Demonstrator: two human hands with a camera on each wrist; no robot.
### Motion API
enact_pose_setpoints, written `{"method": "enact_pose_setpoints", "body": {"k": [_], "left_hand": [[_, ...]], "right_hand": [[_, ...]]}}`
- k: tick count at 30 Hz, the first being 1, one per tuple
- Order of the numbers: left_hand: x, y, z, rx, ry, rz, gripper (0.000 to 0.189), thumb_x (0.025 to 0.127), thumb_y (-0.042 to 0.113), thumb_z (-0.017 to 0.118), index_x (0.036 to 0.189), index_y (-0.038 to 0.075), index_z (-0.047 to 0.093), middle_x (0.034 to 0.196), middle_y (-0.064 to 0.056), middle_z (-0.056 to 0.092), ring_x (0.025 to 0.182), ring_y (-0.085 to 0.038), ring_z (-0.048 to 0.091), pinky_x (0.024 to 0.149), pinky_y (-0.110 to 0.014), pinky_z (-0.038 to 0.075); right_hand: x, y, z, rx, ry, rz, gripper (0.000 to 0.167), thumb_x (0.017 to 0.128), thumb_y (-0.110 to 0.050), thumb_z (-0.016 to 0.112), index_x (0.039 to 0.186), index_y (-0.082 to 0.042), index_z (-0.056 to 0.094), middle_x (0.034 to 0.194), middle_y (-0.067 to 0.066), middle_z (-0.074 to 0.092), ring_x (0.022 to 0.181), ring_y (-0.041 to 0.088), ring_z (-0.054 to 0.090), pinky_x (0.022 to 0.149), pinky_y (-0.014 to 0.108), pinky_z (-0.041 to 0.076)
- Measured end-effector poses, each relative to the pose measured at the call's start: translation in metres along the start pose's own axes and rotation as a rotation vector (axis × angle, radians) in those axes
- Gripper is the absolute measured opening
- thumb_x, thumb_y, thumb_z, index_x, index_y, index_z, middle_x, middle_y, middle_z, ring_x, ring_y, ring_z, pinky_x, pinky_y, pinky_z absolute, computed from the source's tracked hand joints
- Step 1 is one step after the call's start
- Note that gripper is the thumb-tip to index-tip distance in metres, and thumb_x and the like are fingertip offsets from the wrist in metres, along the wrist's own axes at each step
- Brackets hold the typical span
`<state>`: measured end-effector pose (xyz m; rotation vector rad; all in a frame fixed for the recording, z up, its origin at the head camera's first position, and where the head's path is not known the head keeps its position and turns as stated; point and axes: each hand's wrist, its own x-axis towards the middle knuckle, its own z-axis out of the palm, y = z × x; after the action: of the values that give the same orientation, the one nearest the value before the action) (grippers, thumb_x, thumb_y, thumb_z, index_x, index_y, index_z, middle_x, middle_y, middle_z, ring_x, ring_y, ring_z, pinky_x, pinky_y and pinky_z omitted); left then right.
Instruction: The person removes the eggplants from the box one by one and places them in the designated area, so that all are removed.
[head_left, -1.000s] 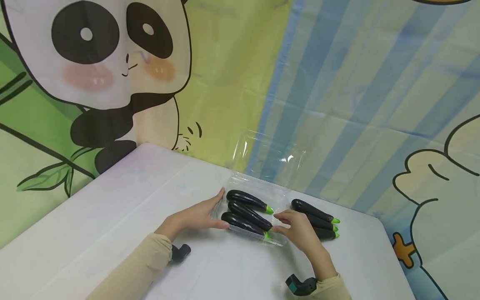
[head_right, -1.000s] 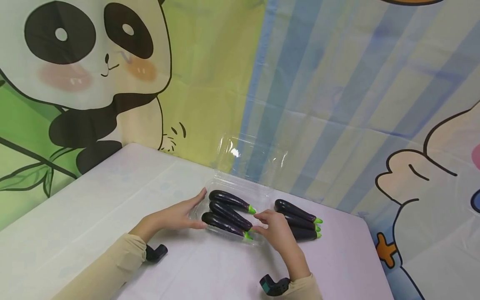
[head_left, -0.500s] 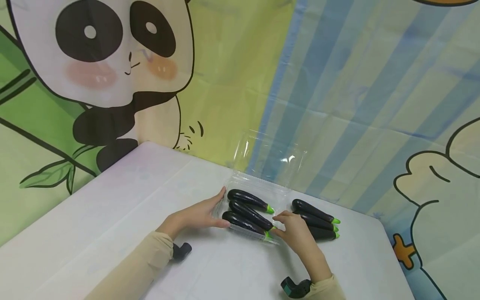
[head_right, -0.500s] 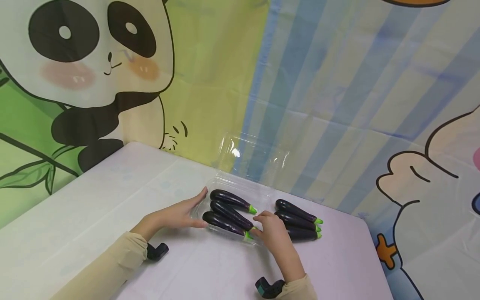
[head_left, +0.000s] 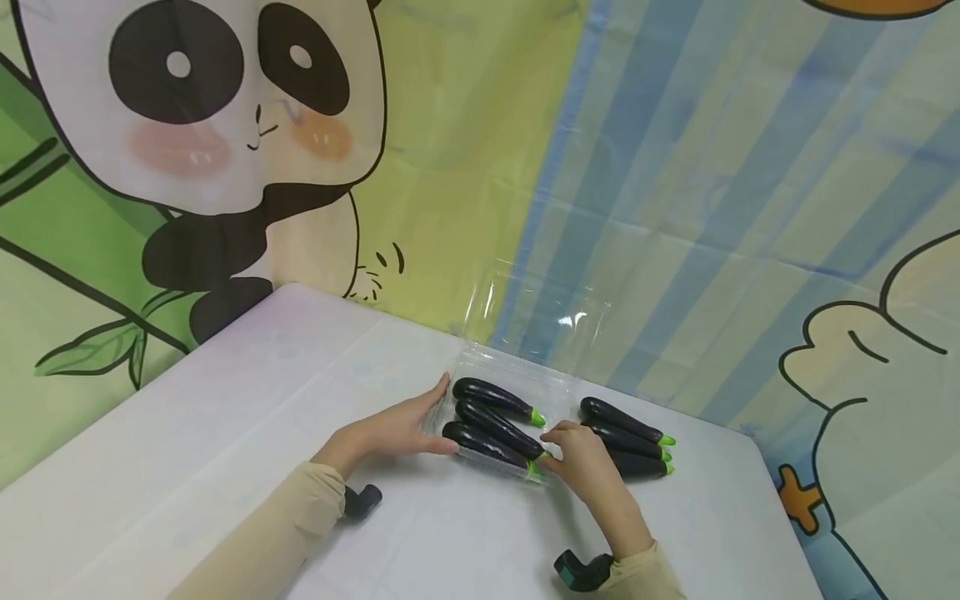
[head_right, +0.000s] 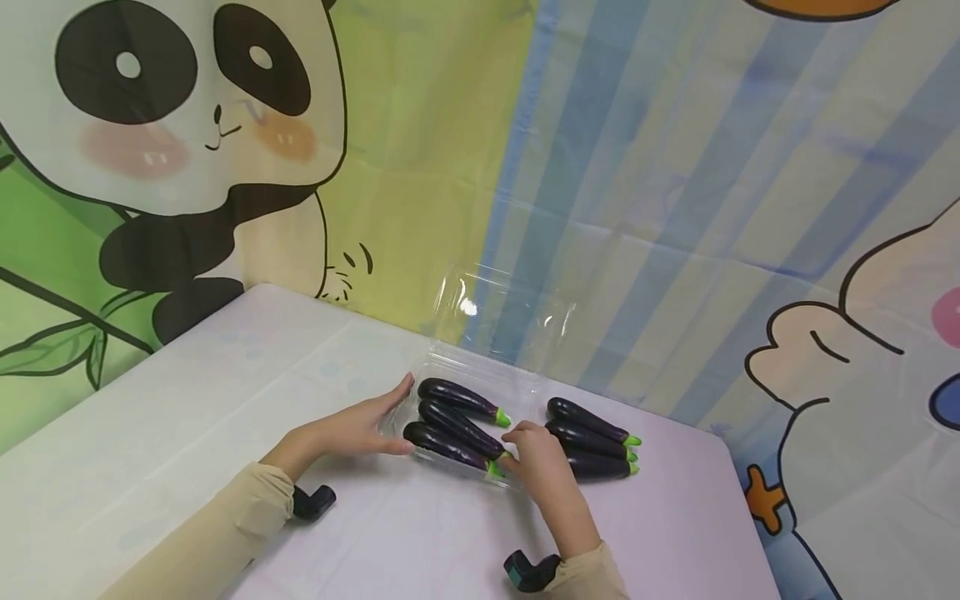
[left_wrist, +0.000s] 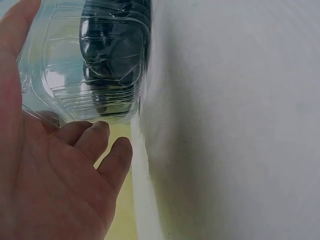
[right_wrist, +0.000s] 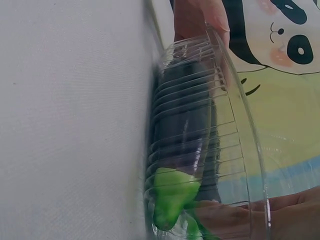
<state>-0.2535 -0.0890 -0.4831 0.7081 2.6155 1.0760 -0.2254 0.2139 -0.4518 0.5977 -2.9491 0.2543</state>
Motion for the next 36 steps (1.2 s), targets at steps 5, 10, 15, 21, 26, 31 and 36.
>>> {"method": "enact_pose_setpoints", "body": {"k": [5,10,15,21,26,31,36], "left_hand": [[-0.001,0.001,-0.001,-0.006,0.001,0.001,0.119,0.074,0.067,0.066,0.153,0.017,-0.008,0.16,0.001,-0.001,0.147,-0.021,0.013,0.12,-0.041,0.019],[-0.001,0.001,-0.001,-0.009,0.002,0.006,0.119,0.074,0.067,0.066,0.153,0.016,-0.006,0.16,0.0,-0.001,0.147,-0.022,0.013,0.12,-0.042,0.019],[0.0,-0.001,0.001,-0.004,0.003,-0.006,0.12,0.073,0.069,0.065,0.153,0.018,-0.007,0.16,0.001,-0.002,0.147,-0.02,0.013,0.12,-0.041,0.018],[0.0,-0.001,0.002,-0.01,0.006,-0.009,0.12,0.072,0.069,0.065,0.153,0.018,-0.006,0.16,0.002,-0.002,0.147,-0.02,0.013,0.12,-0.041,0.018],[-0.001,0.001,0.001,-0.015,0.007,0.0,0.119,0.073,0.068,0.066,0.154,0.018,-0.006,0.16,0.001,-0.001,0.147,-0.021,0.014,0.12,-0.042,0.019],[-0.002,0.003,0.0,-0.014,0.01,-0.002,0.119,0.073,0.067,0.067,0.153,0.018,-0.006,0.16,0.001,-0.001,0.147,-0.02,0.014,0.12,-0.041,0.019],[-0.003,0.004,-0.001,-0.017,0.009,-0.004,0.12,0.073,0.067,0.067,0.153,0.016,-0.006,0.16,0.0,-0.001,0.147,-0.021,0.013,0.12,-0.042,0.019]], "right_hand": [[0.002,-0.003,0.002,-0.038,0.025,-0.013,0.026,0.071,-0.016,0.082,0.095,-0.007,0.075,0.093,0.006,0.07,0.084,0.023,0.066,0.076,0.038,0.056],[0.002,-0.004,0.005,-0.076,0.058,-0.021,0.025,0.069,-0.014,0.083,0.092,-0.006,0.076,0.09,0.006,0.069,0.08,0.024,0.066,0.073,0.038,0.056],[0.001,-0.006,0.007,-0.094,0.062,-0.014,0.022,0.069,-0.015,0.083,0.088,-0.006,0.076,0.089,0.006,0.069,0.078,0.023,0.066,0.071,0.037,0.057],[-0.001,-0.007,0.007,-0.089,0.075,-0.008,0.021,0.07,-0.014,0.083,0.088,-0.006,0.076,0.09,0.006,0.07,0.079,0.023,0.066,0.072,0.036,0.057],[-0.001,-0.007,0.007,-0.077,0.085,0.002,0.019,0.072,-0.013,0.081,0.089,-0.007,0.076,0.092,0.006,0.071,0.081,0.023,0.067,0.073,0.036,0.057],[-0.001,-0.005,0.008,-0.061,0.098,0.002,0.018,0.074,-0.013,0.08,0.09,-0.009,0.075,0.093,0.005,0.071,0.081,0.022,0.068,0.073,0.036,0.057],[-0.001,-0.003,0.011,-0.056,0.13,-0.024,0.019,0.075,-0.015,0.079,0.093,-0.011,0.074,0.094,0.004,0.072,0.081,0.021,0.068,0.07,0.035,0.057]]}}
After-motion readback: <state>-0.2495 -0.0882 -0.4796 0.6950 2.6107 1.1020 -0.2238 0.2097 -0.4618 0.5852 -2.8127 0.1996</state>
